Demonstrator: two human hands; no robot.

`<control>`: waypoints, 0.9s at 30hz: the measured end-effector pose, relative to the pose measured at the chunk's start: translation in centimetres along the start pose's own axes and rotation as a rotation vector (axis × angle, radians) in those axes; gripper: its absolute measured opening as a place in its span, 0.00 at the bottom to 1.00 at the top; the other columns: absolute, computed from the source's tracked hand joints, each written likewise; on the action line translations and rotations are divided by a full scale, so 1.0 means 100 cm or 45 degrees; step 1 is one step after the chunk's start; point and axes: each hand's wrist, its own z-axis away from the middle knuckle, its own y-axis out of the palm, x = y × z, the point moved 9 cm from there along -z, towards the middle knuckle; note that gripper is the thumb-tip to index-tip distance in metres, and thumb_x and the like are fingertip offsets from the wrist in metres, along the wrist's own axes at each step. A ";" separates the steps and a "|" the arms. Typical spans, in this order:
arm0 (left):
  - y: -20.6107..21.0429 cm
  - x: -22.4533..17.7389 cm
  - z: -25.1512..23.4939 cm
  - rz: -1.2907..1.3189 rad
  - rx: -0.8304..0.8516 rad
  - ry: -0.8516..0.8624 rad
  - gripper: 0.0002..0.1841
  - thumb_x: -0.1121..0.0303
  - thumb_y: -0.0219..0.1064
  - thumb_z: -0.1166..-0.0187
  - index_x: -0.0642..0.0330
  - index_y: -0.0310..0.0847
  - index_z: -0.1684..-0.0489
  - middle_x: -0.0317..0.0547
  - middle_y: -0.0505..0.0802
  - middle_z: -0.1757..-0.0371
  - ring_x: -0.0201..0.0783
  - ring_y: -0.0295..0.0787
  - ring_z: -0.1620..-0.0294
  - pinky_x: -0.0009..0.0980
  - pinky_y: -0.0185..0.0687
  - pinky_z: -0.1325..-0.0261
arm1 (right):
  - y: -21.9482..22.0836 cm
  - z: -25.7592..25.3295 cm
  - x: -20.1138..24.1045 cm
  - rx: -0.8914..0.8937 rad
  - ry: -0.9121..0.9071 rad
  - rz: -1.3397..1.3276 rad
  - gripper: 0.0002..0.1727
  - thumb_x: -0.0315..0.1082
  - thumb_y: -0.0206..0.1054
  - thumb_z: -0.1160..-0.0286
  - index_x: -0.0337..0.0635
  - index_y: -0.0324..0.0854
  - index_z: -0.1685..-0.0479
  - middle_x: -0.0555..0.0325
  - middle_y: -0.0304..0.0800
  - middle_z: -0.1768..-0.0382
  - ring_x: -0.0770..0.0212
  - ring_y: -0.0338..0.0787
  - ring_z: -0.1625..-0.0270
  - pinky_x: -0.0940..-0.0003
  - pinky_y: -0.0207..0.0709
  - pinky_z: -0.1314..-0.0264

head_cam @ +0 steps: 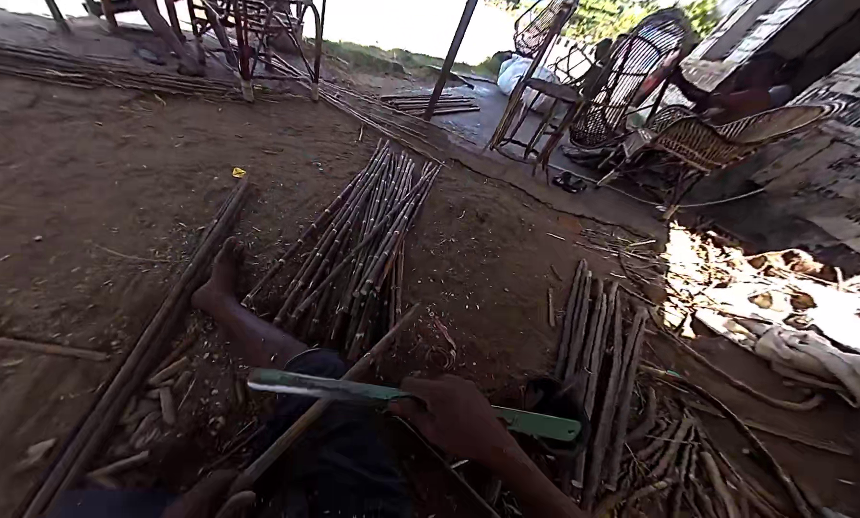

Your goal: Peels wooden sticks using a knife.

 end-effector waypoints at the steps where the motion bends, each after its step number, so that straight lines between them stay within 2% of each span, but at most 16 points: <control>1: 0.000 -0.001 0.002 0.019 -0.004 0.024 0.29 0.44 0.68 0.20 0.63 0.87 0.38 0.60 0.94 0.53 0.60 0.93 0.53 0.67 0.84 0.45 | 0.012 -0.006 -0.028 -0.016 0.123 -0.112 0.29 0.64 0.53 0.13 0.46 0.85 0.57 0.53 0.85 0.73 0.50 0.89 0.66 0.45 0.82 0.59; 3: -0.002 -0.002 0.004 0.052 0.013 0.024 0.29 0.45 0.68 0.19 0.65 0.86 0.37 0.61 0.94 0.50 0.61 0.92 0.50 0.66 0.83 0.43 | 0.032 -0.018 -0.098 -0.213 0.369 -0.634 0.25 0.53 0.54 0.10 0.40 0.84 0.59 0.58 0.80 0.78 0.62 0.79 0.78 0.62 0.77 0.72; 4: -0.001 -0.001 0.004 0.061 0.013 0.013 0.29 0.45 0.67 0.18 0.64 0.86 0.37 0.60 0.94 0.48 0.59 0.92 0.49 0.65 0.83 0.41 | 0.042 -0.020 -0.129 -0.343 0.520 -0.811 0.25 0.51 0.52 0.08 0.37 0.82 0.58 0.58 0.78 0.80 0.62 0.77 0.82 0.63 0.75 0.78; 6: -0.001 -0.001 0.003 0.064 -0.019 0.007 0.27 0.46 0.65 0.16 0.62 0.88 0.38 0.57 0.94 0.48 0.56 0.93 0.48 0.63 0.83 0.40 | 0.067 -0.017 -0.166 -0.461 0.752 -0.782 0.29 0.55 0.51 0.08 0.37 0.83 0.56 0.54 0.81 0.79 0.58 0.80 0.82 0.57 0.78 0.77; 8: 0.001 0.000 0.006 0.044 -0.042 -0.024 0.26 0.45 0.65 0.17 0.60 0.89 0.40 0.54 0.95 0.50 0.54 0.93 0.51 0.62 0.85 0.43 | 0.103 -0.006 -0.142 -0.188 0.654 -0.496 0.30 0.58 0.53 0.11 0.38 0.87 0.52 0.48 0.88 0.68 0.51 0.89 0.65 0.47 0.84 0.55; 9: 0.002 0.001 0.007 0.037 -0.051 -0.034 0.26 0.44 0.66 0.18 0.59 0.89 0.41 0.54 0.95 0.52 0.54 0.93 0.54 0.61 0.85 0.46 | 0.118 0.000 -0.117 -0.022 0.514 -0.362 0.30 0.61 0.53 0.13 0.41 0.87 0.53 0.48 0.88 0.66 0.49 0.90 0.60 0.44 0.82 0.51; 11: 0.001 0.001 0.008 0.021 -0.069 -0.041 0.26 0.43 0.67 0.19 0.59 0.89 0.43 0.53 0.95 0.54 0.53 0.93 0.57 0.60 0.86 0.49 | 0.126 0.006 -0.093 0.132 0.402 -0.172 0.33 0.66 0.51 0.15 0.45 0.85 0.55 0.47 0.89 0.65 0.45 0.91 0.57 0.39 0.82 0.51; 13: -0.001 -0.004 0.009 -0.013 -0.116 -0.017 0.28 0.42 0.67 0.20 0.61 0.89 0.43 0.54 0.95 0.54 0.54 0.93 0.57 0.60 0.86 0.50 | 0.106 -0.001 -0.121 -0.041 0.623 -0.301 0.31 0.62 0.53 0.13 0.41 0.87 0.52 0.46 0.90 0.63 0.45 0.91 0.57 0.40 0.83 0.49; 15: 0.000 -0.015 0.013 -0.058 -0.179 0.022 0.28 0.42 0.68 0.21 0.62 0.90 0.45 0.55 0.95 0.53 0.55 0.93 0.56 0.61 0.86 0.51 | 0.097 -0.004 -0.151 -0.238 0.802 -0.472 0.30 0.60 0.52 0.10 0.40 0.86 0.53 0.49 0.88 0.69 0.51 0.89 0.67 0.48 0.83 0.58; 17: -0.003 -0.020 0.013 -0.086 -0.214 0.024 0.27 0.43 0.68 0.21 0.62 0.90 0.45 0.55 0.94 0.51 0.56 0.94 0.54 0.61 0.86 0.50 | 0.104 -0.009 -0.118 -0.016 0.603 -0.370 0.31 0.60 0.51 0.11 0.39 0.86 0.52 0.46 0.89 0.63 0.47 0.90 0.57 0.43 0.82 0.48; 19: -0.002 -0.015 0.016 -0.101 -0.233 0.008 0.29 0.41 0.67 0.21 0.61 0.90 0.45 0.54 0.94 0.51 0.54 0.94 0.55 0.61 0.87 0.50 | 0.120 -0.004 -0.081 0.253 0.364 -0.198 0.33 0.64 0.50 0.13 0.42 0.84 0.54 0.46 0.88 0.62 0.44 0.90 0.54 0.38 0.80 0.48; 21: -0.002 -0.012 0.015 -0.099 -0.229 0.021 0.30 0.38 0.64 0.21 0.59 0.90 0.45 0.52 0.95 0.52 0.53 0.94 0.55 0.61 0.87 0.52 | 0.105 -0.009 -0.101 0.111 0.506 -0.285 0.31 0.61 0.53 0.13 0.41 0.86 0.56 0.46 0.89 0.64 0.45 0.90 0.57 0.40 0.81 0.49; 23: 0.000 -0.011 0.013 -0.068 -0.192 -0.001 0.30 0.38 0.62 0.20 0.58 0.91 0.45 0.51 0.95 0.51 0.53 0.94 0.54 0.61 0.86 0.50 | 0.089 -0.014 -0.145 -0.227 0.719 -0.469 0.31 0.60 0.54 0.11 0.39 0.84 0.61 0.49 0.84 0.75 0.51 0.86 0.72 0.49 0.81 0.65; 24: 0.000 -0.009 0.012 -0.048 -0.175 -0.019 0.30 0.38 0.61 0.19 0.57 0.91 0.45 0.51 0.95 0.52 0.52 0.94 0.54 0.61 0.86 0.49 | 0.089 -0.014 -0.149 -0.275 0.725 -0.479 0.31 0.61 0.54 0.11 0.39 0.83 0.62 0.49 0.84 0.75 0.51 0.86 0.73 0.50 0.82 0.66; 26: -0.004 0.000 0.009 -0.017 -0.150 -0.045 0.29 0.39 0.60 0.18 0.56 0.91 0.45 0.50 0.96 0.54 0.51 0.94 0.55 0.61 0.86 0.48 | 0.108 -0.010 -0.113 -0.011 0.515 -0.350 0.31 0.60 0.52 0.11 0.39 0.86 0.55 0.46 0.88 0.66 0.47 0.90 0.59 0.42 0.82 0.50; 27: -0.003 0.004 0.008 -0.007 -0.126 -0.054 0.29 0.39 0.60 0.17 0.55 0.91 0.45 0.49 0.96 0.55 0.50 0.94 0.55 0.60 0.86 0.48 | 0.118 -0.005 -0.096 0.118 0.413 -0.268 0.32 0.62 0.51 0.13 0.41 0.86 0.55 0.47 0.89 0.64 0.46 0.90 0.56 0.41 0.81 0.48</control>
